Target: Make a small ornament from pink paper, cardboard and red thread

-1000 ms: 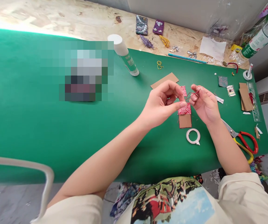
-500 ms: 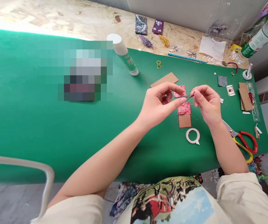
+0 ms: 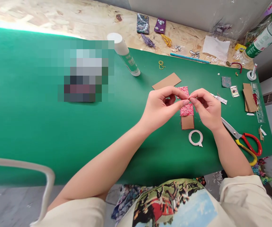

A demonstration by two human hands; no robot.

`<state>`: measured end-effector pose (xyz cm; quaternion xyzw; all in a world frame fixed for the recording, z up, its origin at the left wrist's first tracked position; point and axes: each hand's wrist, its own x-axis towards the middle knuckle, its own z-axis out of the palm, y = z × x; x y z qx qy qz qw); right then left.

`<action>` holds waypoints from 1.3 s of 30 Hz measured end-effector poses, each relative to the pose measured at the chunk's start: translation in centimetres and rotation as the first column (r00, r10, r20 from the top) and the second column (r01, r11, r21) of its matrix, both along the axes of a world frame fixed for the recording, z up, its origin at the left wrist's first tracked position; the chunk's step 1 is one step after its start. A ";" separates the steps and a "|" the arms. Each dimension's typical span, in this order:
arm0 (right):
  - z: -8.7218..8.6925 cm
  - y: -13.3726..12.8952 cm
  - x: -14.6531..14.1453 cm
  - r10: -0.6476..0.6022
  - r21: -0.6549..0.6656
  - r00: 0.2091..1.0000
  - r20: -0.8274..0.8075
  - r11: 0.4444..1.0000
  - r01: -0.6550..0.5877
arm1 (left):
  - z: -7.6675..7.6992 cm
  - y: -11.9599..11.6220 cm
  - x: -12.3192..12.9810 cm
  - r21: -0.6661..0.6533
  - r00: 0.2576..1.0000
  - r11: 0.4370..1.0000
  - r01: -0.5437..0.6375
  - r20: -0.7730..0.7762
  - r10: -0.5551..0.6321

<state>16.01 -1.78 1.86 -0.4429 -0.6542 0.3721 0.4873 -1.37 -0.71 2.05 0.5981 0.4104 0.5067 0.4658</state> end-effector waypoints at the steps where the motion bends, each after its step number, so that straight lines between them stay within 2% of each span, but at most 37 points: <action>1: 0.0 -0.1 0.0 0.004 0.043 1.000 0.031 0.999 -0.006 | 0.0 0.0 0.0 -0.007 1.000 1.000 0.000 0.002 0.000; 5: 0.0 -0.1 0.1 0.003 0.204 0.993 0.116 0.979 -0.027 | 0.0 0.1 0.0 -0.055 0.999 0.998 0.028 0.040 -0.025; 10: -0.3 0.1 0.1 0.022 0.330 0.981 0.192 0.940 -0.085 | 0.0 0.4 0.0 -0.138 0.982 0.981 0.140 0.145 -0.120; 13: -0.4 0.1 0.1 0.020 0.331 0.974 0.226 0.939 -0.096 | 0.1 0.5 0.1 -0.218 0.955 0.948 0.233 0.234 -0.181; 16: -0.4 0.1 0.1 0.015 0.330 0.965 0.263 0.938 -0.105 | 0.2 0.5 0.1 -0.325 0.927 0.892 0.315 0.305 -0.216; 21: -0.5 0.1 0.2 0.039 0.382 0.961 0.275 0.913 -0.147 | 0.8 0.3 0.0 -0.482 0.911 0.799 0.359 0.366 -0.189; 27: -0.6 0.3 0.3 0.097 0.349 0.956 0.276 0.917 -0.193 | 1.0 0.3 0.0 -0.543 0.880 0.718 0.435 0.427 -0.210; 35: -0.5 0.5 0.7 0.128 0.245 0.965 0.229 0.952 -0.184 | 0.9 0.6 -0.2 -0.538 0.847 0.694 0.479 0.492 -0.204; 39: -0.6 0.6 0.9 0.106 0.235 0.972 0.209 0.959 -0.156 | 1.0 0.7 -0.1 -0.541 0.869 0.728 0.421 0.472 -0.151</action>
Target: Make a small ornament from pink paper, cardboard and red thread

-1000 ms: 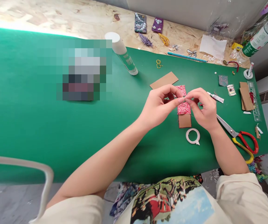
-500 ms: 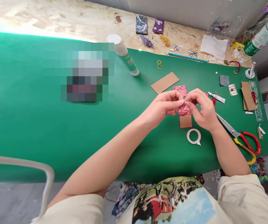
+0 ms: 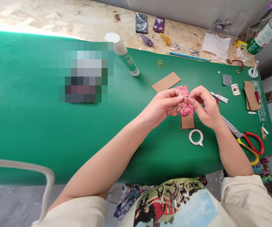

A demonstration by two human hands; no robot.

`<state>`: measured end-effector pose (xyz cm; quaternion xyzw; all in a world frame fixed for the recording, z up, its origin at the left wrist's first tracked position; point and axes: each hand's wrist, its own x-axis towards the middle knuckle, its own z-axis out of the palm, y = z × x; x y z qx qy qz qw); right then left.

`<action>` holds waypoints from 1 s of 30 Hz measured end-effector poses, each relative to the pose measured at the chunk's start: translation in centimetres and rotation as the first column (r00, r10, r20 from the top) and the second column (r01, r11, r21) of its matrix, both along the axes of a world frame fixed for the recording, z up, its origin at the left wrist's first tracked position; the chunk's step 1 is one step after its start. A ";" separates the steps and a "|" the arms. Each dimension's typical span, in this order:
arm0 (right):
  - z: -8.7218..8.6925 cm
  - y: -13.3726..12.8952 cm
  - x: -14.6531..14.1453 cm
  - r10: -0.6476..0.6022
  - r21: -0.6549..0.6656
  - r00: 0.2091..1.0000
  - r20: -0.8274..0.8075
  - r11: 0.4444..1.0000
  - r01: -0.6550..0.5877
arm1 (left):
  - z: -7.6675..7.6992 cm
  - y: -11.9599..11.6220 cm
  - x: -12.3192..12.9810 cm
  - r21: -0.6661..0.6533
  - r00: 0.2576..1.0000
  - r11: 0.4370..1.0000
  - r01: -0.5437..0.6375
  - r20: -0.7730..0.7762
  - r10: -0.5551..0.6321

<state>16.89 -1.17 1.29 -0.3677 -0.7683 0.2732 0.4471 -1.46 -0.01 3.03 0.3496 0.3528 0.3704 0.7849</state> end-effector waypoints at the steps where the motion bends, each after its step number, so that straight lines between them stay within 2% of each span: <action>1: 0.0 0.0 0.0 -0.013 -0.001 1.000 0.000 1.000 0.013 | 0.0 0.0 0.0 0.010 1.000 1.000 -0.015 -0.022 0.015; 6: 0.0 0.0 -0.2 -0.021 -0.014 1.000 -0.014 1.000 0.021 | -0.1 -0.2 0.2 0.085 0.993 0.996 -0.031 -0.114 0.040; 10: -0.2 -0.1 -0.3 -0.011 -0.114 0.998 -0.060 0.994 0.005 | -0.4 -0.2 0.4 0.145 0.987 0.988 -0.056 -0.141 0.077; 13: -0.5 -0.1 -0.2 -0.009 -0.167 0.996 -0.088 0.986 -0.006 | -0.5 -0.2 0.4 0.138 0.987 0.988 -0.069 -0.134 0.088; 17: -0.5 -0.2 -0.1 -0.024 -0.135 0.999 -0.031 0.991 0.019 | -0.5 -0.2 0.3 0.125 0.982 0.990 -0.067 -0.165 0.087; 24: -0.3 -0.2 -0.1 -0.045 -0.014 0.996 0.079 0.999 0.046 | -0.2 -0.1 0.3 0.201 0.970 0.975 -0.099 -0.200 0.140; 30: -0.4 0.2 0.3 -0.052 0.005 0.989 0.136 0.999 0.052 | 0.2 -0.2 0.2 0.141 0.972 0.988 -0.060 -0.219 0.091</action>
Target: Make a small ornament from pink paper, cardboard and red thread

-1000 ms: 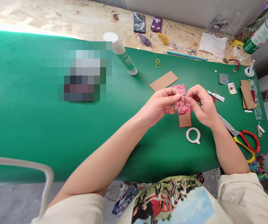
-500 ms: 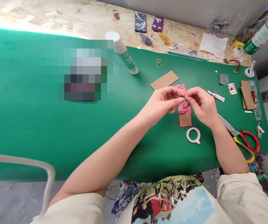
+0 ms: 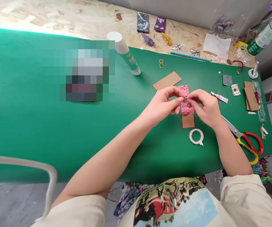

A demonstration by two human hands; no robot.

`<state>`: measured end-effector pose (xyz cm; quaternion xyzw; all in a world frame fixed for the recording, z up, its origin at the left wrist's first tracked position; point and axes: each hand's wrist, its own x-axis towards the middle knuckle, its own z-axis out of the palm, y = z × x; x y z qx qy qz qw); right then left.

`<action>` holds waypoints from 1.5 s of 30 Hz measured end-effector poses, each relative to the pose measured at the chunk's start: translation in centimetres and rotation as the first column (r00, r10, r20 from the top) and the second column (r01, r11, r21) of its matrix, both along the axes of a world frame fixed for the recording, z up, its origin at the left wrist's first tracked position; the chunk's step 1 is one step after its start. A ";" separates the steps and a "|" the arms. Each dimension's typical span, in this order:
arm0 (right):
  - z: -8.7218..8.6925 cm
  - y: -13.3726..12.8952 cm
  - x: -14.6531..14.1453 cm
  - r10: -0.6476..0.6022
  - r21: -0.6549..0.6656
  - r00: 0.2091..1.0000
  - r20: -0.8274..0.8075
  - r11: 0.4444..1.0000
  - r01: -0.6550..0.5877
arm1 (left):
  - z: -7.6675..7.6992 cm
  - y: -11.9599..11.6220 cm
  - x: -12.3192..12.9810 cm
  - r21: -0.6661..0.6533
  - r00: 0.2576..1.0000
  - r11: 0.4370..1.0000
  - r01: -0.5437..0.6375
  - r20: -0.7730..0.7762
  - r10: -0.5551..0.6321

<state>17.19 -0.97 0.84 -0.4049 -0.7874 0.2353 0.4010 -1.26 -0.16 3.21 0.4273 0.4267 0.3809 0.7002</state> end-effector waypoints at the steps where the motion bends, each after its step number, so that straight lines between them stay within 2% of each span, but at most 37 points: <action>1: 0.0 0.0 0.0 -0.003 -0.005 1.000 0.002 1.000 0.003 | 0.0 0.0 -0.1 -0.017 1.000 1.000 -0.005 0.014 0.005; 5: 0.3 0.1 0.1 -0.006 -0.006 1.000 0.005 1.000 0.006 | 0.2 0.2 -0.2 -0.127 0.992 0.992 -0.003 0.122 0.019; 8: 0.3 0.1 0.0 0.009 -0.014 1.000 -0.029 1.000 -0.009 | 0.1 0.3 -0.3 -0.228 0.980 0.972 0.059 0.199 -0.013; 12: 0.1 0.0 -0.2 0.025 -0.012 0.998 -0.056 1.000 -0.026 | -0.3 0.4 -0.1 -0.270 0.964 0.953 0.137 0.257 -0.065; 15: 0.0 -0.1 -0.2 0.025 -0.031 0.997 -0.077 0.999 -0.028 | -0.7 0.3 0.0 -0.254 0.957 0.951 0.174 0.273 -0.102; 21: -0.1 -0.2 -0.3 0.057 -0.148 0.990 -0.129 0.986 -0.076 | -0.8 0.2 -0.1 -0.199 0.951 0.961 0.194 0.276 -0.135; 34: 0.6 -0.1 -0.1 0.098 -0.101 0.995 -0.012 0.990 -0.099 | -0.8 0.2 0.3 -0.179 0.962 0.971 0.158 0.250 -0.110; 41: 0.7 -0.1 -0.2 0.103 -0.110 0.995 -0.018 0.988 -0.104 | -0.4 -0.2 0.5 -0.166 0.983 0.979 0.119 0.159 -0.093; 45: 0.7 0.0 0.0 0.113 -0.116 0.994 0.011 0.987 -0.111 | -0.5 -0.3 0.4 -0.075 0.988 0.987 0.139 0.072 -0.134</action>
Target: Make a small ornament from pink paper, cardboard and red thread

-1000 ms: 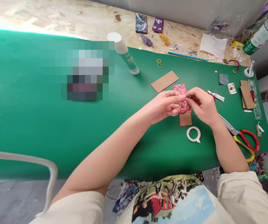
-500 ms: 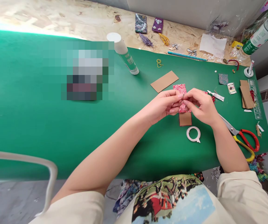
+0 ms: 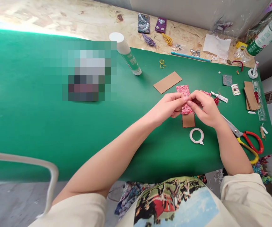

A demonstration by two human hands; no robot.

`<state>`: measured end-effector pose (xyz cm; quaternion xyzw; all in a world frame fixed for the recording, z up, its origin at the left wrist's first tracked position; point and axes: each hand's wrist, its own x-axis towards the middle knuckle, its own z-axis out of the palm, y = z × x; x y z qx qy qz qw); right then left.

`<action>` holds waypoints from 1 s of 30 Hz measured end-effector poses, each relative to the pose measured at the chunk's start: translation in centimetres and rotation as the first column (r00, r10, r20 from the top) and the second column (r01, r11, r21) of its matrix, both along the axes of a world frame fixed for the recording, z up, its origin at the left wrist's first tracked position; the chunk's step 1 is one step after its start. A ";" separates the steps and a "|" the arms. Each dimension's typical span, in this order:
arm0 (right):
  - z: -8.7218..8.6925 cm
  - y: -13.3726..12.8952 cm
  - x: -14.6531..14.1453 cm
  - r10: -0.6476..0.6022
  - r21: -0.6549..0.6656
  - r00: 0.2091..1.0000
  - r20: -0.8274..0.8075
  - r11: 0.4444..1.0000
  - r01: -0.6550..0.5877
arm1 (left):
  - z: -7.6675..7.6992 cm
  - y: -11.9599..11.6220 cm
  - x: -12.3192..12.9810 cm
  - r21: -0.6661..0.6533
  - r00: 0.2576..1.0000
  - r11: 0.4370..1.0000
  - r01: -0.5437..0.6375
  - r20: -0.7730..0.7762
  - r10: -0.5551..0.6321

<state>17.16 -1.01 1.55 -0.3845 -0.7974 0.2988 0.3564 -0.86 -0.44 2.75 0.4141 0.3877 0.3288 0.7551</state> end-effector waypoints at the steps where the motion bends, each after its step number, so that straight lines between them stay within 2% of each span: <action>1: 0.0 0.0 0.1 0.002 -0.002 1.000 0.007 1.000 -0.002 | 0.0 0.0 0.0 0.034 1.000 0.999 0.014 -0.013 -0.014; 4: 0.0 0.0 0.2 0.028 -0.024 0.999 0.017 0.999 -0.028 | -0.1 0.1 -0.1 0.111 0.999 0.993 0.039 -0.020 -0.037; 7: 0.0 -0.1 0.3 0.077 -0.061 0.997 -0.023 0.995 -0.078 | 0.2 0.0 -0.1 0.120 0.999 0.992 0.044 -0.007 -0.043; 12: -0.1 -0.3 -0.1 0.124 -0.222 0.940 -0.316 0.954 -0.201 | 0.7 -0.4 0.2 0.112 0.997 0.992 0.049 0.055 -0.055; 17: -0.5 -0.4 -0.8 0.122 -0.246 0.836 -0.535 0.924 -0.292 | 0.8 -1.0 0.7 0.105 0.986 0.994 0.035 0.160 -0.052; 23: -0.7 -0.7 -1.5 0.067 -0.288 0.767 -0.638 0.903 -0.318 | 0.4 -1.3 1.1 0.022 0.956 0.999 0.041 0.290 -0.046; 30: -0.2 -1.1 -2.0 -0.024 -0.393 0.718 -0.696 0.850 -0.352 | 0.2 -1.6 1.5 -0.003 0.924 1.000 0.014 0.382 -0.012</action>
